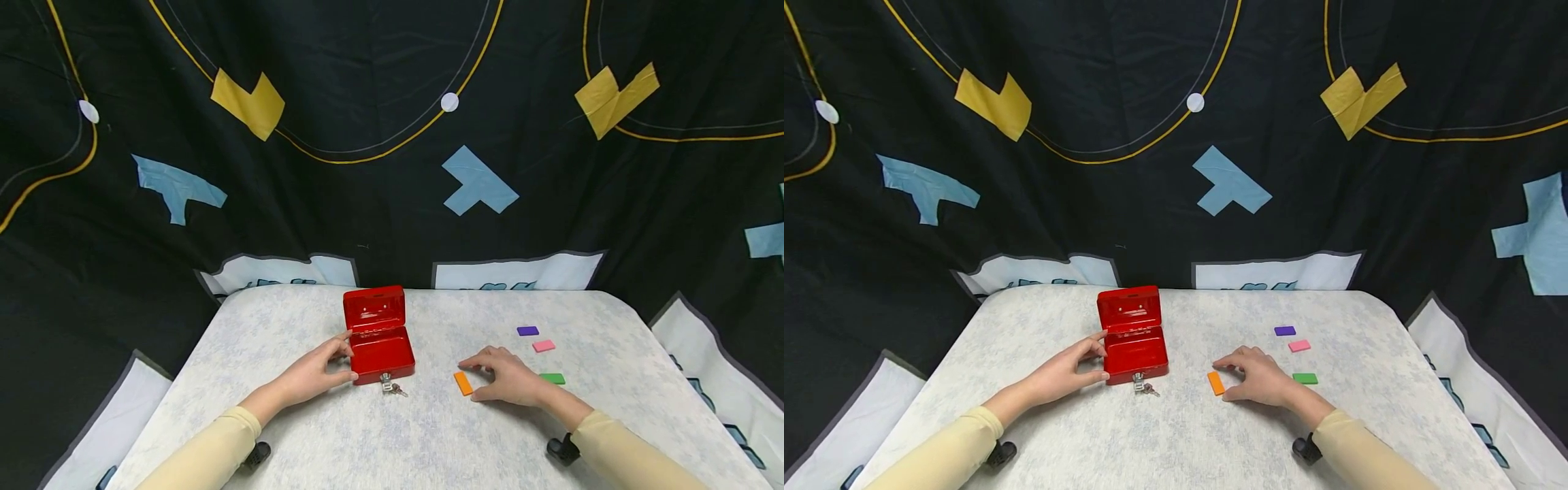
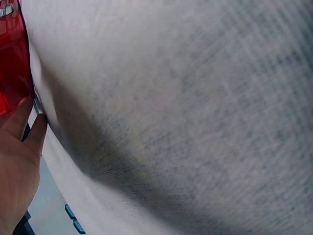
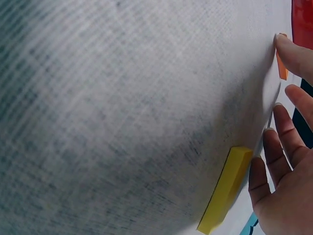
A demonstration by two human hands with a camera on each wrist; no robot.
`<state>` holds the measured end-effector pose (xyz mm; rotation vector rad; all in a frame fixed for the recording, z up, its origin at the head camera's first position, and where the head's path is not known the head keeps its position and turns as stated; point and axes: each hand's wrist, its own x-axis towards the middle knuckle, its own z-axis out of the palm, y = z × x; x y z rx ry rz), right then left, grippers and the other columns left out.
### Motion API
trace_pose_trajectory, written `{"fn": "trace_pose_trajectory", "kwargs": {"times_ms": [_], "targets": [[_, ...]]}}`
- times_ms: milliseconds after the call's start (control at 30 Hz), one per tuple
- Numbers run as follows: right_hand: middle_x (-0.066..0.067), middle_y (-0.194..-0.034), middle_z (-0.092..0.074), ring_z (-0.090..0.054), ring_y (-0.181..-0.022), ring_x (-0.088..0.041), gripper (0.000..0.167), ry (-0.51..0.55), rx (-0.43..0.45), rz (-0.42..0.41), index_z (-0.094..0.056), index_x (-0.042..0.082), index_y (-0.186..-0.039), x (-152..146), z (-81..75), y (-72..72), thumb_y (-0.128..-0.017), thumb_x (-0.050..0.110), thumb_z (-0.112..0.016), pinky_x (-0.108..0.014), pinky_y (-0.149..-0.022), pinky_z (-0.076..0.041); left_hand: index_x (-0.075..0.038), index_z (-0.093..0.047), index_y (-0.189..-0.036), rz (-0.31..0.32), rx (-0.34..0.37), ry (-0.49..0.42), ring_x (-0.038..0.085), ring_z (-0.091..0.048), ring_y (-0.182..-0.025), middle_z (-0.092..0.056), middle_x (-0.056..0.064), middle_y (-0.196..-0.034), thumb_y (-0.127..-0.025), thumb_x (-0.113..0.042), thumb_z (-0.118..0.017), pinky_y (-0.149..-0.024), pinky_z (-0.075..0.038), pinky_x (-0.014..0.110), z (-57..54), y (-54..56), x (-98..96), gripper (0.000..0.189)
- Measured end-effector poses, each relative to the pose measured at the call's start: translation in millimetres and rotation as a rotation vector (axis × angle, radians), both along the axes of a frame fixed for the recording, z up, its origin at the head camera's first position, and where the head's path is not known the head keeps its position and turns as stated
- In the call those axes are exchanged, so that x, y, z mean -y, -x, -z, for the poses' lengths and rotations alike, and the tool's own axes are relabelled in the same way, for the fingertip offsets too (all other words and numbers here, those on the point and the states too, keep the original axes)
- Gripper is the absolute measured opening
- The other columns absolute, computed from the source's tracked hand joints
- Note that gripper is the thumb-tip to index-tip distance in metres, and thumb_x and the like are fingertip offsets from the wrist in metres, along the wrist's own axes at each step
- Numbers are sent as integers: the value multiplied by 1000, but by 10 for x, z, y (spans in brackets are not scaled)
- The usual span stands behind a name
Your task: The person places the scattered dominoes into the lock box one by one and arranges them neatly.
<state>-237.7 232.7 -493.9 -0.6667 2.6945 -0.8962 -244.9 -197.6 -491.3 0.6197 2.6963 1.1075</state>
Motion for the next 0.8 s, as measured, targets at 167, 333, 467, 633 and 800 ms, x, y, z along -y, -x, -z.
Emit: {"fn": "trace_pose_trajectory", "kwargs": {"times_ms": [167, 333, 467, 633, 800], "targets": [[7, -113, -58, -45, -100, -20, 53, -8, 3, 9, -71, 27, -129, 15, -5, -3, -79, 36, -89, -42, -83, -34, -26, -58, -115, -3, 2, -12, 22, -50, -137, -34, -2, -164, -91, -45, -77, -114, -38, 50, 6, -1, 10, 37], [8, -112, -58, -45, -99, -20, 52, -13, -1, 13, -71, 28, -128, 12, 1, 2, -80, 37, -88, -42, -83, -33, -25, -56, -113, 15, -3, -23, 22, -51, -136, -33, -2, -164, -90, -46, -77, -113, -39, 50, 17, 30, 11, 38], [8, -112, -58, -45, -98, -20, 51, -13, -5, 18, -71, 29, -128, 15, 14, 8, -80, 36, -88, -41, -83, -33, -22, -55, -111, 17, 6, -37, 22, -52, -135, -32, -2, -165, -90, -47, -78, -112, -39, 50, 32, 46, 17, 40], [8, -113, -57, -45, -97, -20, 51, -8, 0, 13, -71, 29, -128, 10, 24, 3, -81, 37, -88, -41, -80, -32, -20, -55, -112, 15, 18, -44, 20, -51, -137, -30, -2, -166, -90, -47, -78, -113, -38, 50, 46, 41, 15, 42], [7, -114, -57, -45, -97, -20, 50, -2, -1, 5, -71, 29, -129, -8, 36, 7, -82, 37, -87, -41, -80, -32, -20, -56, -112, 9, 20, -40, 18, -51, -136, -26, -6, -167, -90, -47, -77, -113, -38, 49, 45, 44, 11, 41]]}}
